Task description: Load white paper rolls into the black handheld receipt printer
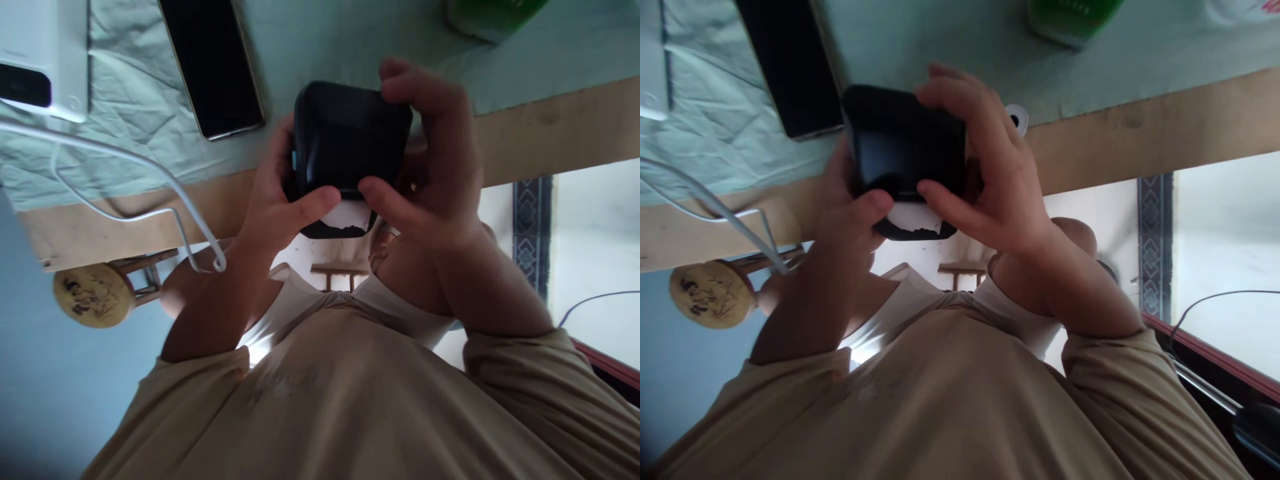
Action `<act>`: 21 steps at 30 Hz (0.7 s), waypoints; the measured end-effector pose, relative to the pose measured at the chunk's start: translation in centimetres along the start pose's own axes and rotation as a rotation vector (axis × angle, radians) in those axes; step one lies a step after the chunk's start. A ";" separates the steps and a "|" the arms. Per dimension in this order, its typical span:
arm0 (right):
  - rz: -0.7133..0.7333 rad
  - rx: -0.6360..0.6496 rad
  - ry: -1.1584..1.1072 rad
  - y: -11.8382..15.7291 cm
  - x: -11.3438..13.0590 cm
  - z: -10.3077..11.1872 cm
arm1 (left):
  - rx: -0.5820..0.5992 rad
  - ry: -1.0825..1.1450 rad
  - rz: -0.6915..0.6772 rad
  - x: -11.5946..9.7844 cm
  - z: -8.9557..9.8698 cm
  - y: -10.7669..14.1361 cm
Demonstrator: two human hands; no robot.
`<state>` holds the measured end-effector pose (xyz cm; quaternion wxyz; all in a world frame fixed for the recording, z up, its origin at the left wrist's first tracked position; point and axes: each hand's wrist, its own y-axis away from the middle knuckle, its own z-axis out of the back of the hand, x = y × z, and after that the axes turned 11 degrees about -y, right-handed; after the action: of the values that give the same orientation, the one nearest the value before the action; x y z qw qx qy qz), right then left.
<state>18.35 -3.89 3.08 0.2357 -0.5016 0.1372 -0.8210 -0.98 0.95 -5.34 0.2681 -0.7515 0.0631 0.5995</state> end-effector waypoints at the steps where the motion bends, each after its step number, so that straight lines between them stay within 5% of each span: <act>1: 0.005 0.009 -0.012 0.0 0.0 0.0 | -0.009 0.024 -0.006 -0.3 -0.2 0.0; 21: -0.037 0.001 -0.102 -0.4 -0.4 -0.9 | -0.065 0.025 0.142 -1.9 -0.8 -0.4</act>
<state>17.63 -3.34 2.58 0.2275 -0.5453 0.1153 -0.7985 -0.67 0.49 -3.28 0.1995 -0.7609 0.1000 0.6093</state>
